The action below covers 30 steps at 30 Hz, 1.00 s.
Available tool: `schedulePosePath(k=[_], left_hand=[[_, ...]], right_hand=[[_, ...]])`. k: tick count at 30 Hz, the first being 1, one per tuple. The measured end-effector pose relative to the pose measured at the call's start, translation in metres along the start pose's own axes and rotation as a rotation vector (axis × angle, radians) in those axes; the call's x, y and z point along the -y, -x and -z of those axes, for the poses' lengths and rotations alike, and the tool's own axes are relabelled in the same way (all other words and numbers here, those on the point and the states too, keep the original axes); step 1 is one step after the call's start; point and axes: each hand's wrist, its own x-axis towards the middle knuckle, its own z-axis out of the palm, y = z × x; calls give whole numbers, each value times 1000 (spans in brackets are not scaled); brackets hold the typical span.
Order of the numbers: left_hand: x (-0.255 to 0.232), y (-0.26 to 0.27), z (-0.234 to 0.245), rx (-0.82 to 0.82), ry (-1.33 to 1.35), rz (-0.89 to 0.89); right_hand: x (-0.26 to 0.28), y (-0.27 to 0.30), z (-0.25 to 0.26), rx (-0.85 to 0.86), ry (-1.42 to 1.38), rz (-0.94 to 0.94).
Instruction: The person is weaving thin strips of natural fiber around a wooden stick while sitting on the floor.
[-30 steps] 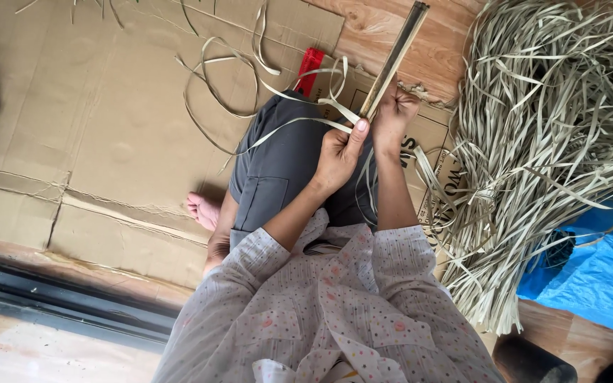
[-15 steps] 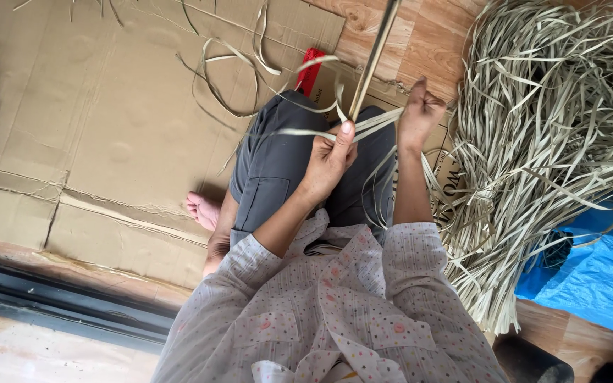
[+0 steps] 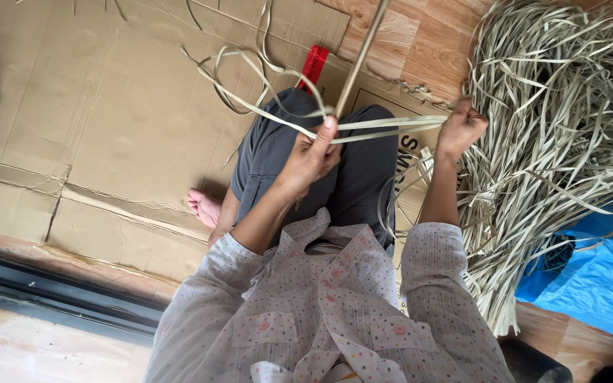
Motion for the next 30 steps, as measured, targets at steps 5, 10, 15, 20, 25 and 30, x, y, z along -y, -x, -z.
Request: schedulePosePath(k=[5,10,15,20,25,30], left_hand=[[-9,3,20,-4,-31,44],[-33,3,34,-20,-70,63],[-43,-1,53,-60,-99,63],[3,-18,71,-399,-341,121],[103,-20,3,-80,-386,154],[73,-35,-29,-110,-551,-29]], right_hand=[[-16,-3,8,-12,27,-19],[-3,-5,14,-19,37,-35],[-24,-9,6,-52,-3,-21],[83,11,-6,163,-260,-806],[97,58,-59,63,-290,-542],[110,71,-61,108,-473,-141]])
